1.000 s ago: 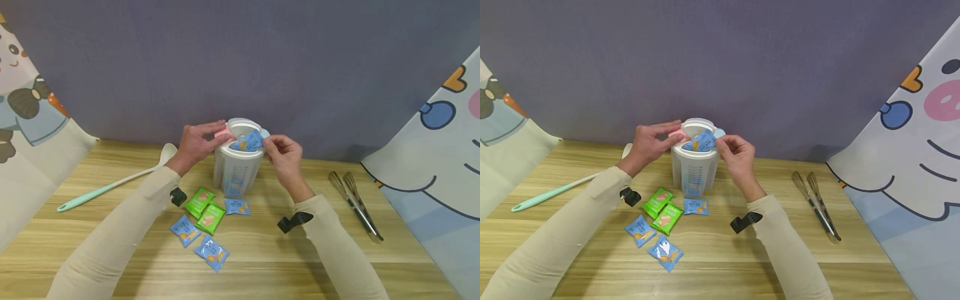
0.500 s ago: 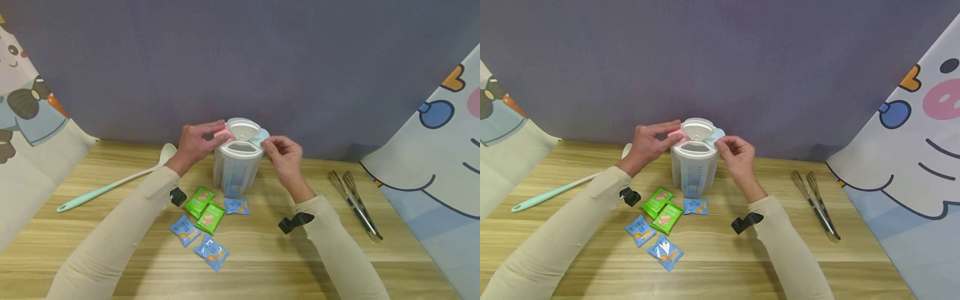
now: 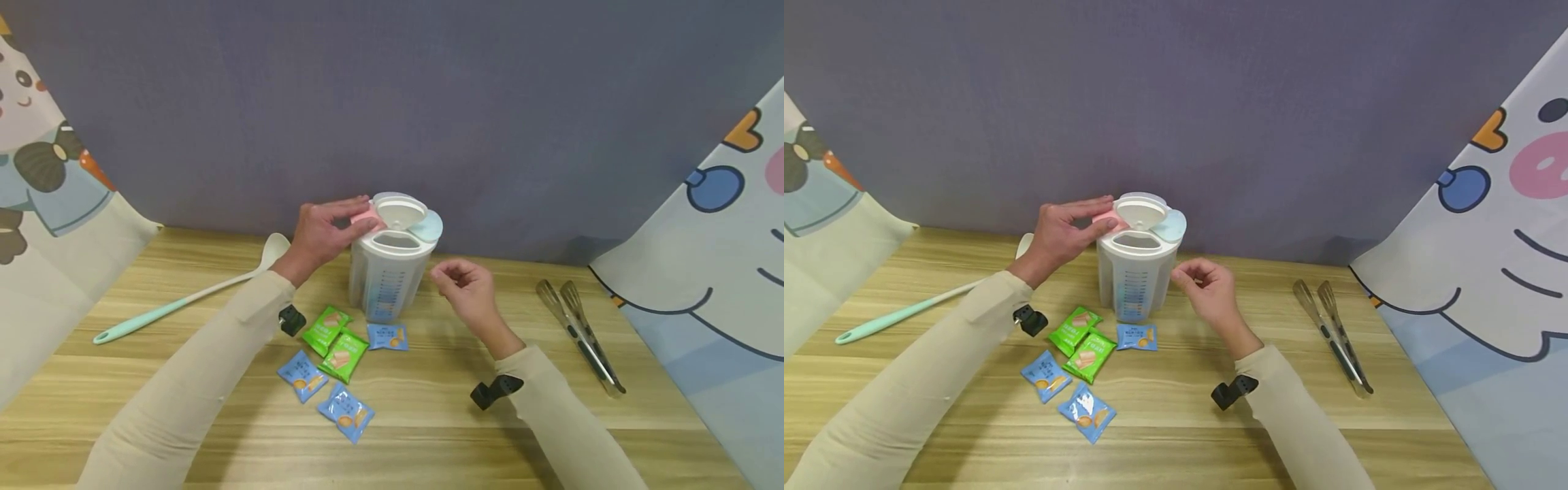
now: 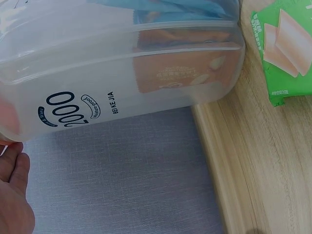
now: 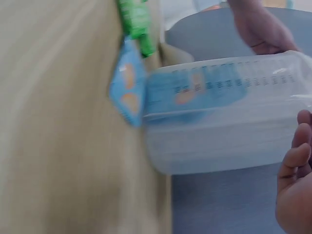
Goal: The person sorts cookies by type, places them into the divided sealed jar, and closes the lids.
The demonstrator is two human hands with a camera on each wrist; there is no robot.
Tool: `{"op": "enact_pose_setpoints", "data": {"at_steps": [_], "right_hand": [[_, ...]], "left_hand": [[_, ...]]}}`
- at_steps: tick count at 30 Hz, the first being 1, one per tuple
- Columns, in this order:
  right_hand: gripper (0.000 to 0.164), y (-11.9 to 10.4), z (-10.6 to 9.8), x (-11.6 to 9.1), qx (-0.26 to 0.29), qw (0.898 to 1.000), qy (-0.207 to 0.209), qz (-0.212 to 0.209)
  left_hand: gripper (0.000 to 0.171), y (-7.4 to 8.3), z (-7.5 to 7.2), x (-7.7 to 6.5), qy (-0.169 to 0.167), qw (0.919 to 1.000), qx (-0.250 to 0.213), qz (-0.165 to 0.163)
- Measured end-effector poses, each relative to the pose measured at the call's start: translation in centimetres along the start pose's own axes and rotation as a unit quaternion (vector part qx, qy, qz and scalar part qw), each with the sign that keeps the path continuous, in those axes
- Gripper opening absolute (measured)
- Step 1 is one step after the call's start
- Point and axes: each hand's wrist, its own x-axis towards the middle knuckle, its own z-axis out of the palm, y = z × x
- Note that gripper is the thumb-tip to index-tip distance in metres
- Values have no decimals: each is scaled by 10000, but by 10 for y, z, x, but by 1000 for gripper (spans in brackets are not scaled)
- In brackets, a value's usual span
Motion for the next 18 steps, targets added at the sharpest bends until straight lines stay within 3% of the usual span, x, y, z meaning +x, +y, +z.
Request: {"op": "enact_pose_setpoints", "data": {"at_steps": [6,10,18], "right_hand": [[3,-7,5,-13,-340,9962,-654,461],[4,0,8,-22,-609,9875,-1095,954],[7,39,6,-35,-1363,9610,-1985,1357]], "left_hand": [[32,0,0,-1,24,10000,-26,54],[31,0,-1,0,11,9999,-6,103],[31,2,-2,1,-44,10000,10,68]]}}
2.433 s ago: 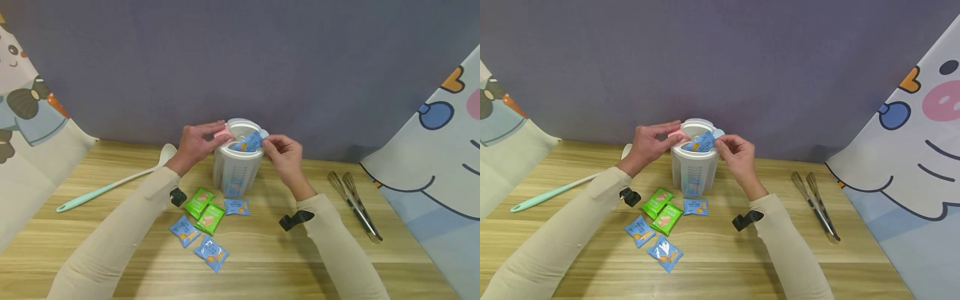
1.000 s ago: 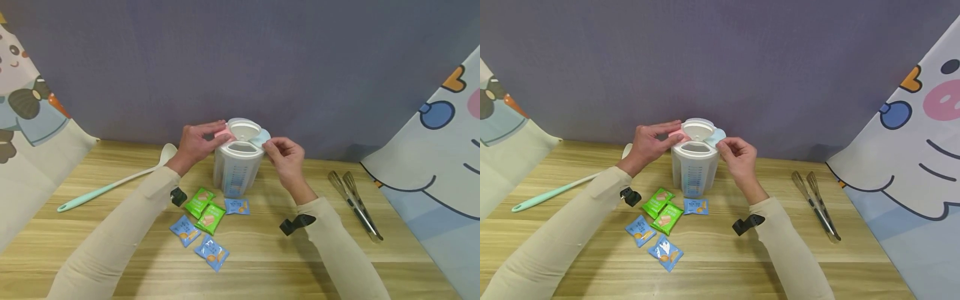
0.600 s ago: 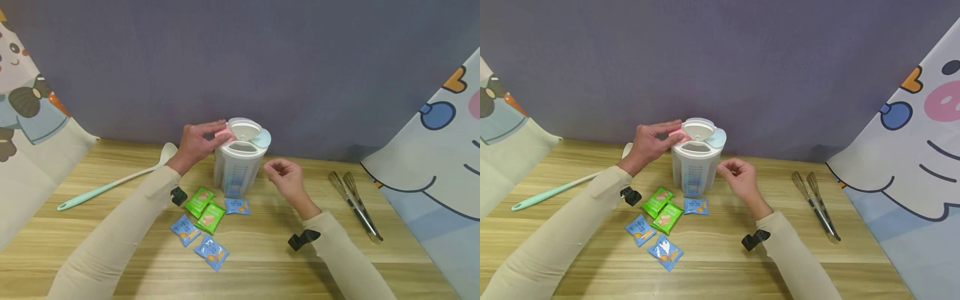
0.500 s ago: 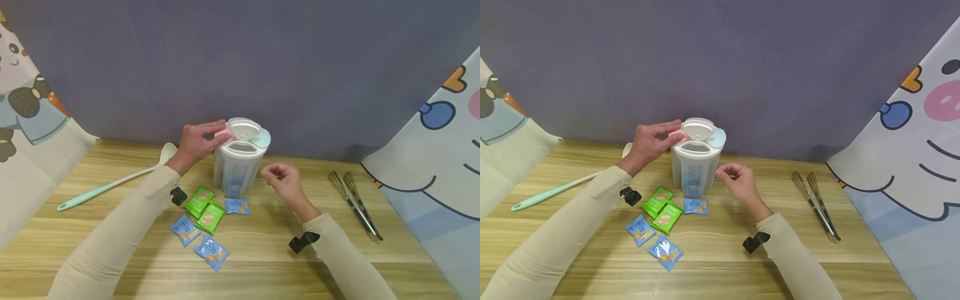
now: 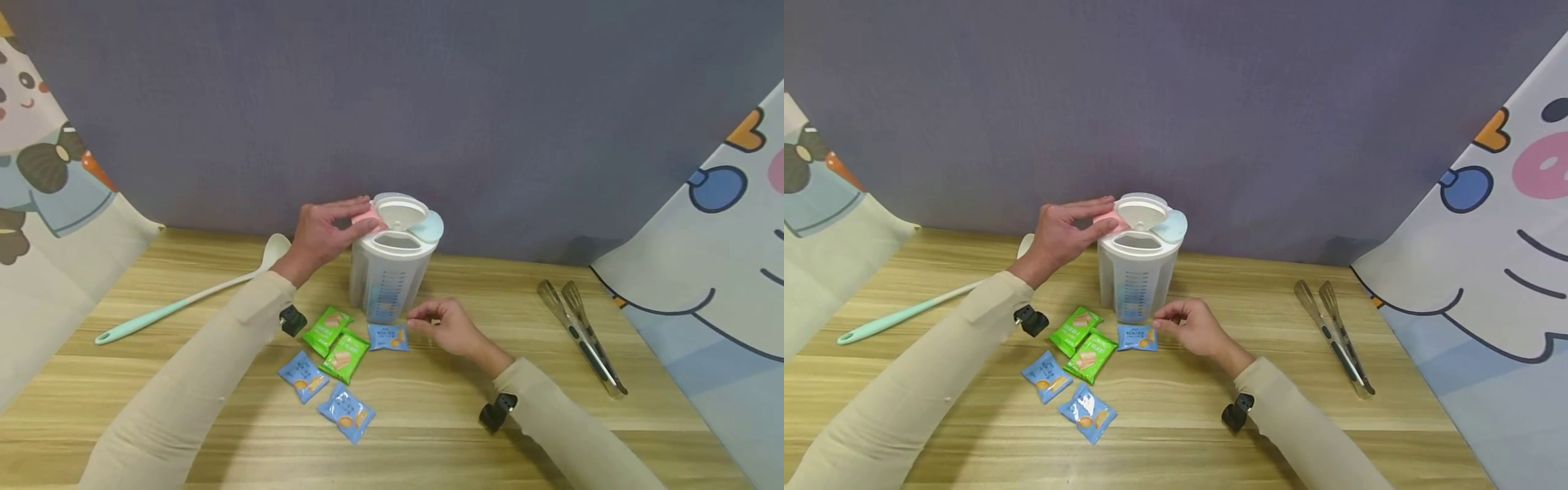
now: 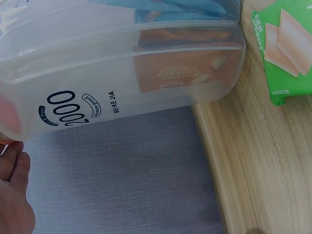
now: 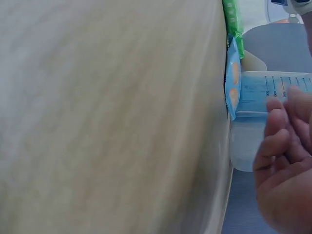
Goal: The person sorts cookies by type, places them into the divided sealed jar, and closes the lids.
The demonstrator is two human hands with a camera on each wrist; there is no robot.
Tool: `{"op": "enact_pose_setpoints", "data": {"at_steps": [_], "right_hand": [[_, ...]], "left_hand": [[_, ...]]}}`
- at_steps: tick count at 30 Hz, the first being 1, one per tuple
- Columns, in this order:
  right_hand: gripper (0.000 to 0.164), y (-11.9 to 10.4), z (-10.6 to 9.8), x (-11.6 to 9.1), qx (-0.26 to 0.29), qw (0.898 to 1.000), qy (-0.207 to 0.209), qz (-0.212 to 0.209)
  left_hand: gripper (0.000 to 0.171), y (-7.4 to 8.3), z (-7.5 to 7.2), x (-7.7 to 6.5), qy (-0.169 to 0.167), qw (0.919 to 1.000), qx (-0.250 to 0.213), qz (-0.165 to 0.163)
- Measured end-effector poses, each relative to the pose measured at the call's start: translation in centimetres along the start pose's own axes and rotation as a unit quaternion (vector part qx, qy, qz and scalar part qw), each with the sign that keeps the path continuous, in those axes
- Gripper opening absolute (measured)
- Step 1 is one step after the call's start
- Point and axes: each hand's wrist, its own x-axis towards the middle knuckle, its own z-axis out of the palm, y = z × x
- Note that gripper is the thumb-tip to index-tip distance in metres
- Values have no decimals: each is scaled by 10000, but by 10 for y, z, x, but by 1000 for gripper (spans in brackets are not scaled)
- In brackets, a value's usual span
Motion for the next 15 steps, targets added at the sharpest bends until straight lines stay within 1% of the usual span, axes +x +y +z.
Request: {"op": "enact_pose_setpoints", "data": {"at_steps": [3,7,11,15], "right_hand": [[8,7,0,1,-137,9997,-186,71],[8,12,1,2,-342,9990,-275,118],[15,13,2,3,-274,9979,-383,444],[25,13,3,3,-183,9958,-540,720]], "left_hand": [[32,1,0,0,0,10000,-29,-18],[31,0,0,0,11,10000,-11,-1],[30,-1,1,0,38,10000,-18,16],[30,-2,2,0,54,10000,-21,7]]}}
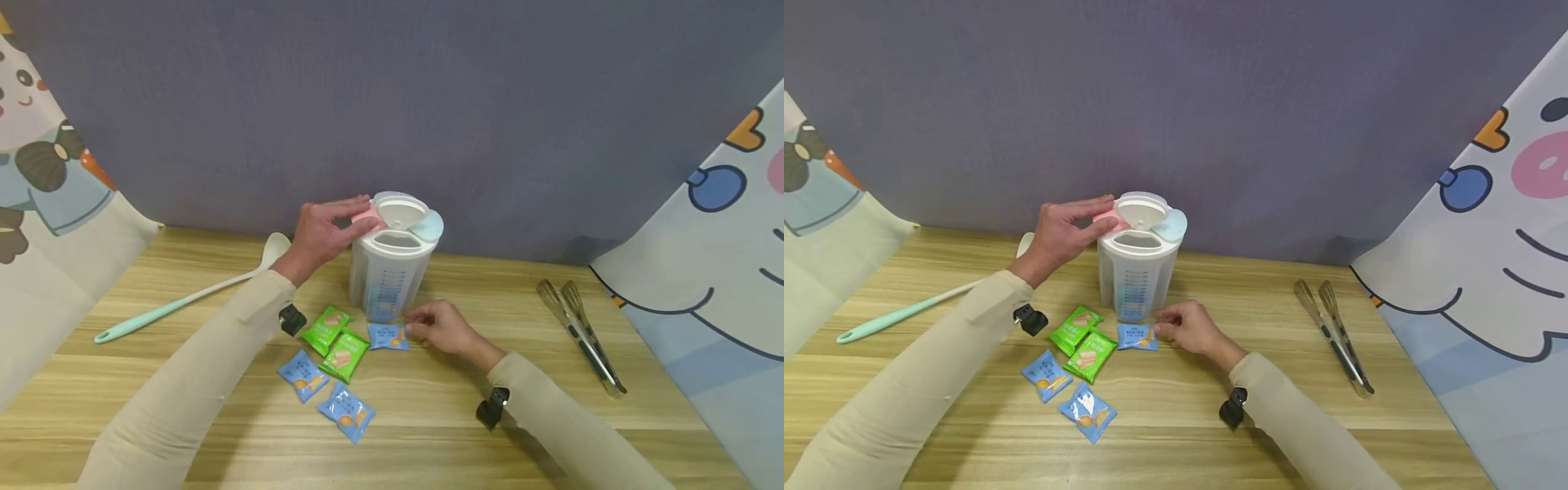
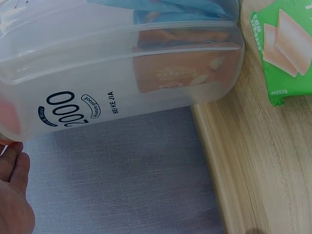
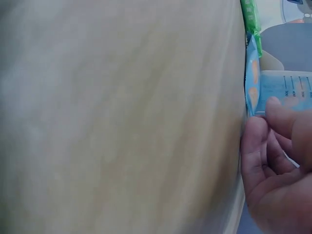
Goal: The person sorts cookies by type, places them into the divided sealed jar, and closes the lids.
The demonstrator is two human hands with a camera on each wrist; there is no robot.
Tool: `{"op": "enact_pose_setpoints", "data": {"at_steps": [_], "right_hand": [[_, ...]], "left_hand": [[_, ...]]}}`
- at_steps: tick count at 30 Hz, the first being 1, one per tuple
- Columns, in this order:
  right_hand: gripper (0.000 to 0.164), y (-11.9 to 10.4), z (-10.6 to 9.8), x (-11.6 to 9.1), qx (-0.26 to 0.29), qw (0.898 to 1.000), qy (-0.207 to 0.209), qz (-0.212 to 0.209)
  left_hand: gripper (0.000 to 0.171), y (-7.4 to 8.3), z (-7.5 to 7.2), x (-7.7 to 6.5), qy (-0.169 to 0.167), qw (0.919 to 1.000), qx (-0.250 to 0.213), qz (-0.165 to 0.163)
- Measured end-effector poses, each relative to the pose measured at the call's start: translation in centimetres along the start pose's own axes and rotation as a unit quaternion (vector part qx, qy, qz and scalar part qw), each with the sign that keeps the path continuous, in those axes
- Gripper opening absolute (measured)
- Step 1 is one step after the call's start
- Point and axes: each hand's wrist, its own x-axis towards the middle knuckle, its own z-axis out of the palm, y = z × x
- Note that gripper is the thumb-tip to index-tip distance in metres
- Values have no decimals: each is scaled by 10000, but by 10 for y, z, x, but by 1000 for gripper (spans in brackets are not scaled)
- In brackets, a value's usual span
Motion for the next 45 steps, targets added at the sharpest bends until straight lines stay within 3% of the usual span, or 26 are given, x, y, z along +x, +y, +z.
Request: {"op": "enact_pose_setpoints", "data": {"at_steps": [5,12,36,45], "right_hand": [[31,-2,1,2,-222,9996,-138,83],[28,-3,2,3,-413,9986,-226,227],[13,-3,5,5,-839,9959,-271,-207],[10,0,-1,1,-595,9972,-429,-134]], "left_hand": [[31,-1,0,0,11,10000,-50,-43],[32,0,-1,0,-5,9999,-119,-100],[32,0,-2,-1,14,9999,-10,-118],[33,1,-1,0,9,9999,-16,-117]]}}
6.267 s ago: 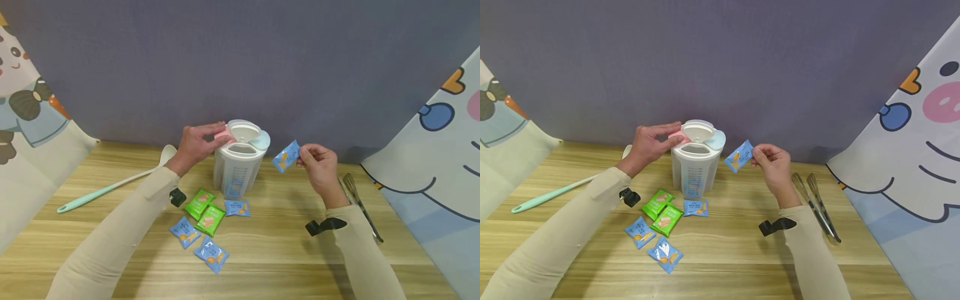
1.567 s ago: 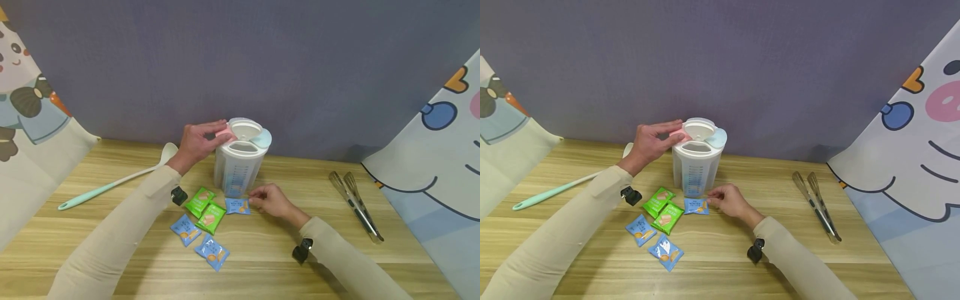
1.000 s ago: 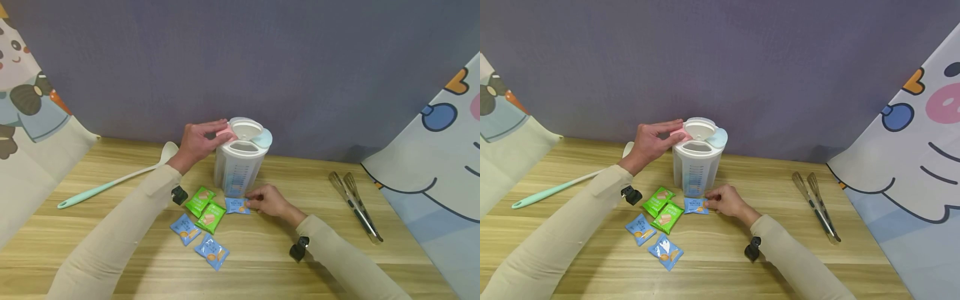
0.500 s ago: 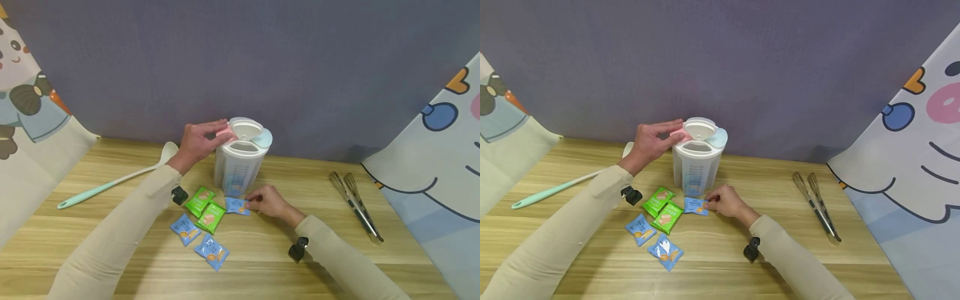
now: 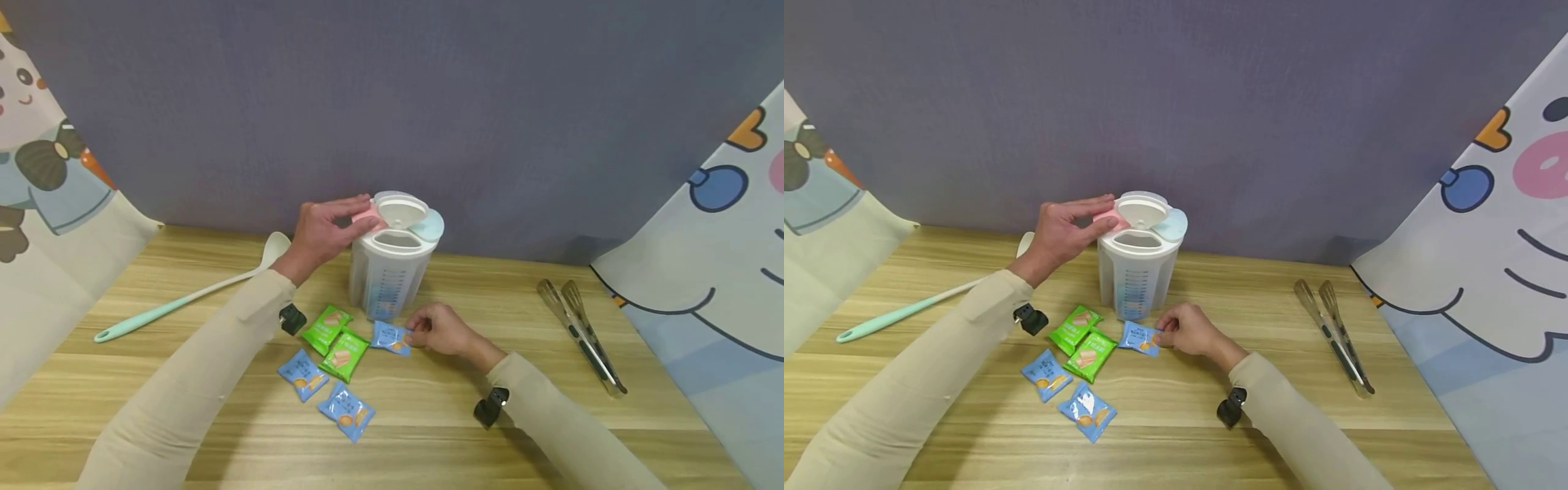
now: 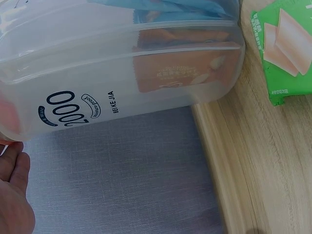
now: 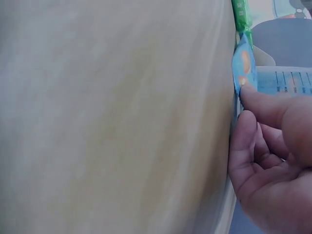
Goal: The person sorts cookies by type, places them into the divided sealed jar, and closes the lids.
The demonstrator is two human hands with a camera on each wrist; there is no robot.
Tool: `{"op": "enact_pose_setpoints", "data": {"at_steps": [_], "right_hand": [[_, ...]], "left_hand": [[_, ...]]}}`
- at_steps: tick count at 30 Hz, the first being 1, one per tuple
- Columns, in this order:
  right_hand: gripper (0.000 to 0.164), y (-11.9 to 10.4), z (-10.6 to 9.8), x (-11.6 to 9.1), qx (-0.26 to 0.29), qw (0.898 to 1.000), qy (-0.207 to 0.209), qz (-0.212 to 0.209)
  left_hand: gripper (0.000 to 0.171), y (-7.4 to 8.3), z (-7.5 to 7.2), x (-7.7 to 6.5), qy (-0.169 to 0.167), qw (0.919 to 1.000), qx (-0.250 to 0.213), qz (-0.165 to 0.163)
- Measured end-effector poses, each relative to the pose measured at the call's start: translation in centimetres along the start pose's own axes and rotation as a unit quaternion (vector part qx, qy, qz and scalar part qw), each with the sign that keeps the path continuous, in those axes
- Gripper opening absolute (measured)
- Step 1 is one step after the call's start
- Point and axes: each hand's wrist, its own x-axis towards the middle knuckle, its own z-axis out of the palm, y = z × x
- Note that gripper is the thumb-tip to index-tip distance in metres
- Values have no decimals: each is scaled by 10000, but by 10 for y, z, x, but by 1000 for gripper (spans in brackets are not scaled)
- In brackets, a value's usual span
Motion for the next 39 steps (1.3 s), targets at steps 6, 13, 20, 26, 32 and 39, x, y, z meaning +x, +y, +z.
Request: {"op": "enact_pose_setpoints", "data": {"at_steps": [6,13,20,26,32,39], "right_hand": [[8,7,-8,-7,323,9993,-46,166],[7,13,-14,-15,700,9974,95,111],[5,7,-18,-22,1199,9918,397,206],[4,-12,-24,-30,1316,9891,618,-214],[2,-13,-27,-30,1254,9833,1078,-755],[3,-9,-31,-28,1450,9733,1548,-882]], "left_hand": [[32,0,-1,1,4,10000,-14,46],[33,-1,-3,0,30,9999,30,95],[32,-1,-5,1,4,10000,70,58],[31,-1,-5,1,1,9999,79,70],[32,-2,-5,1,23,9999,81,88],[32,-1,-5,1,33,9999,129,71]]}}
